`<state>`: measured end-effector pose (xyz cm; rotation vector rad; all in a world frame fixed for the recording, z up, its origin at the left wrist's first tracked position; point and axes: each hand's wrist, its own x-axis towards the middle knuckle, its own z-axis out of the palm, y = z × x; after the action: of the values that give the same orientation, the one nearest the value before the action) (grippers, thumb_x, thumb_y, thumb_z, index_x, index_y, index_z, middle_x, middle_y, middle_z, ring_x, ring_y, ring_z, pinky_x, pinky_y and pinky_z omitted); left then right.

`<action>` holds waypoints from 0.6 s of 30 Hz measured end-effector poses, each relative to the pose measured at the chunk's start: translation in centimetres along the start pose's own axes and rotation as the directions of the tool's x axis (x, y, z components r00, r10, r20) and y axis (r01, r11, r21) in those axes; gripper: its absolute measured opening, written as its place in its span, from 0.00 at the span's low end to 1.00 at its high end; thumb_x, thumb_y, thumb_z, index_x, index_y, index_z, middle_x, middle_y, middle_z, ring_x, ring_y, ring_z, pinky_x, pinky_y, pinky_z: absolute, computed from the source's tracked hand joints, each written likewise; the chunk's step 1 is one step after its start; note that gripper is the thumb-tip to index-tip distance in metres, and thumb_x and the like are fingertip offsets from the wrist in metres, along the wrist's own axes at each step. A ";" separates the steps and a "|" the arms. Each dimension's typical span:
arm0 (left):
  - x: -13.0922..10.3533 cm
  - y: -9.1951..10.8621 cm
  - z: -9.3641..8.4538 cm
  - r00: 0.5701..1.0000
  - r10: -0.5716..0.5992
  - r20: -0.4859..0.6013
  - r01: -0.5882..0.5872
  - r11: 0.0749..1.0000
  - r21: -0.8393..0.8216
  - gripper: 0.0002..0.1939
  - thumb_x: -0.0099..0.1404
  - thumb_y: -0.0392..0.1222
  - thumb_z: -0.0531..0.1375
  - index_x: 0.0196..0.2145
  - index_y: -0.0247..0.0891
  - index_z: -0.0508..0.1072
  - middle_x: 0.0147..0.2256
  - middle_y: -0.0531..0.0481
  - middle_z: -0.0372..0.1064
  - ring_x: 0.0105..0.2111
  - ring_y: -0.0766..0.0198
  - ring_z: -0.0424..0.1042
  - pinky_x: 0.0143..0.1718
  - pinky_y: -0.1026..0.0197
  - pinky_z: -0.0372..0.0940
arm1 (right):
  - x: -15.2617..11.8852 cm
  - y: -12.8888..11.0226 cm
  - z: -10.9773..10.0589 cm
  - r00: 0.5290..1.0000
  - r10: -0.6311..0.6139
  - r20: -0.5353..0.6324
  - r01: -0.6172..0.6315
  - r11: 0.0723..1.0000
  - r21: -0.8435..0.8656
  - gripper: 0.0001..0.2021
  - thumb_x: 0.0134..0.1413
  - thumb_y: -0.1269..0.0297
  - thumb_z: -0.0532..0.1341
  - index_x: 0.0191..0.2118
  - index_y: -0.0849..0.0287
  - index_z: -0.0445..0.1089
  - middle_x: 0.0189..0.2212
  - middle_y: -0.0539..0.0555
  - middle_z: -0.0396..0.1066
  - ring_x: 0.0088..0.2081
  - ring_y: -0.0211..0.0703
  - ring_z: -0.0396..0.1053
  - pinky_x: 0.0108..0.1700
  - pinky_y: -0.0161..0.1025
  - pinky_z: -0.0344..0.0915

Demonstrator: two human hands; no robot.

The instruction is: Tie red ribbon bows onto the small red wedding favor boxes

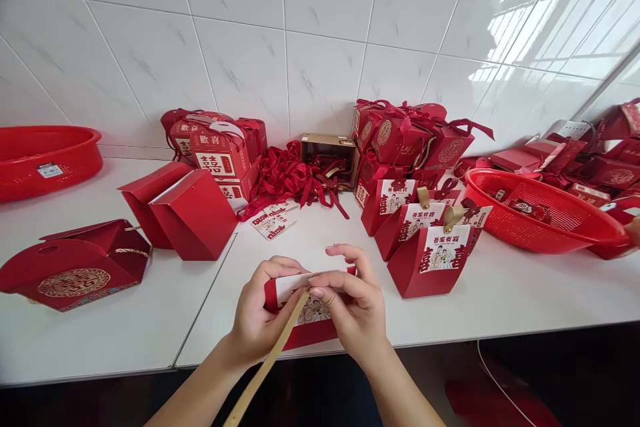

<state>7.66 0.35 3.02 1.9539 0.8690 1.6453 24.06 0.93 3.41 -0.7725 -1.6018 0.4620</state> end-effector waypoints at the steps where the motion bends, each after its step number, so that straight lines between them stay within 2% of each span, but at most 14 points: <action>1: 0.0 0.1 0.0 1.000 -0.009 0.007 0.009 1.000 -0.004 0.09 0.66 0.33 0.58 0.43 0.40 0.64 0.39 0.48 0.68 0.36 0.64 0.74 0.37 0.62 0.70 | 0.0 0.0 0.1 1.000 -0.011 -0.007 0.011 1.000 -0.018 0.07 0.57 0.70 0.65 0.36 0.49 0.79 0.46 0.56 0.69 0.52 0.51 0.69 0.42 0.42 0.68; 4: 0.0 0.1 -0.1 0.999 -0.019 0.045 0.020 1.000 -0.021 0.12 0.65 0.32 0.58 0.45 0.41 0.63 0.39 0.49 0.68 0.34 0.65 0.74 0.34 0.63 0.70 | 0.2 0.2 0.4 0.997 -0.073 -0.037 0.071 0.996 -0.058 0.07 0.57 0.70 0.65 0.36 0.49 0.78 0.46 0.55 0.70 0.52 0.51 0.69 0.46 0.45 0.67; 6: -0.1 -0.2 -0.1 0.999 0.011 0.046 -0.011 1.000 -0.006 0.19 0.63 0.31 0.60 0.49 0.41 0.60 0.41 0.47 0.67 0.37 0.63 0.74 0.37 0.61 0.71 | 0.3 0.2 0.7 0.997 -0.044 -0.069 0.043 0.999 -0.019 0.10 0.56 0.69 0.65 0.44 0.49 0.75 0.45 0.55 0.71 0.49 0.50 0.71 0.45 0.45 0.69; 8: -0.4 -0.7 -0.3 0.995 0.092 0.026 -0.092 0.996 0.009 0.30 0.59 0.34 0.65 0.55 0.42 0.56 0.46 0.43 0.66 0.45 0.56 0.73 0.44 0.54 0.72 | 0.5 0.2 1.0 0.993 0.068 -0.096 -0.063 0.996 0.055 0.18 0.55 0.66 0.66 0.52 0.50 0.69 0.39 0.54 0.73 0.40 0.45 0.74 0.38 0.41 0.72; 9: -0.5 -0.9 -0.4 0.992 0.125 0.015 -0.125 0.992 0.011 0.35 0.58 0.37 0.67 0.57 0.42 0.54 0.50 0.40 0.64 0.51 0.52 0.70 0.48 0.50 0.70 | 0.5 0.2 1.1 0.986 0.127 -0.108 -0.118 0.989 0.085 0.20 0.55 0.65 0.67 0.53 0.52 0.67 0.35 0.52 0.72 0.34 0.43 0.73 0.33 0.38 0.72; 11: -0.8 -1.2 -0.8 0.992 0.126 -0.026 -0.125 0.992 0.021 0.39 0.59 0.43 0.67 0.61 0.41 0.52 0.56 0.34 0.60 0.58 0.47 0.64 0.52 0.46 0.68 | 0.5 0.2 1.2 0.972 0.189 -0.141 -0.176 0.979 0.102 0.16 0.53 0.64 0.68 0.48 0.54 0.68 0.29 0.49 0.69 0.28 0.39 0.70 0.26 0.34 0.69; 13: -1.0 -1.2 -1.6 0.988 0.100 -0.114 -0.088 0.990 0.106 0.29 0.63 0.42 0.65 0.59 0.41 0.60 0.57 0.35 0.61 0.58 0.49 0.65 0.51 0.49 0.70 | 0.4 0.2 1.2 0.966 0.187 -0.177 -0.173 0.981 0.089 0.12 0.52 0.63 0.68 0.41 0.56 0.69 0.29 0.50 0.69 0.27 0.38 0.69 0.25 0.32 0.69; 15: -1.0 -0.7 -2.7 0.970 0.164 -0.180 -0.120 0.965 0.232 0.13 0.64 0.36 0.64 0.47 0.41 0.72 0.47 0.42 0.69 0.49 0.56 0.72 0.45 0.56 0.72 | 0.2 0.3 1.1 0.964 0.169 -0.205 -0.155 0.985 0.080 0.11 0.52 0.63 0.69 0.40 0.56 0.69 0.30 0.51 0.69 0.29 0.39 0.70 0.27 0.33 0.69; 17: -0.6 0.4 -4.2 0.953 0.262 -0.150 -0.206 0.927 0.313 0.05 0.60 0.33 0.67 0.35 0.39 0.75 0.34 0.49 0.72 0.36 0.62 0.75 0.37 0.62 0.72 | -0.1 0.3 0.9 0.969 0.134 -0.209 -0.119 0.990 0.079 0.11 0.52 0.64 0.69 0.39 0.56 0.68 0.30 0.51 0.69 0.30 0.40 0.70 0.28 0.34 0.70; 18: -0.3 1.1 -5.1 0.955 0.274 -0.113 -0.224 0.917 0.329 0.06 0.58 0.33 0.69 0.31 0.39 0.75 0.29 0.52 0.71 0.30 0.65 0.74 0.33 0.64 0.71 | -0.2 0.2 0.8 0.975 0.103 -0.197 -0.089 0.993 0.080 0.11 0.53 0.65 0.69 0.39 0.55 0.67 0.30 0.50 0.69 0.30 0.40 0.70 0.28 0.34 0.69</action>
<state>2.83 -0.95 4.57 2.2514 1.0284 1.9271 23.32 1.01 2.97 -0.8188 -1.3584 0.4920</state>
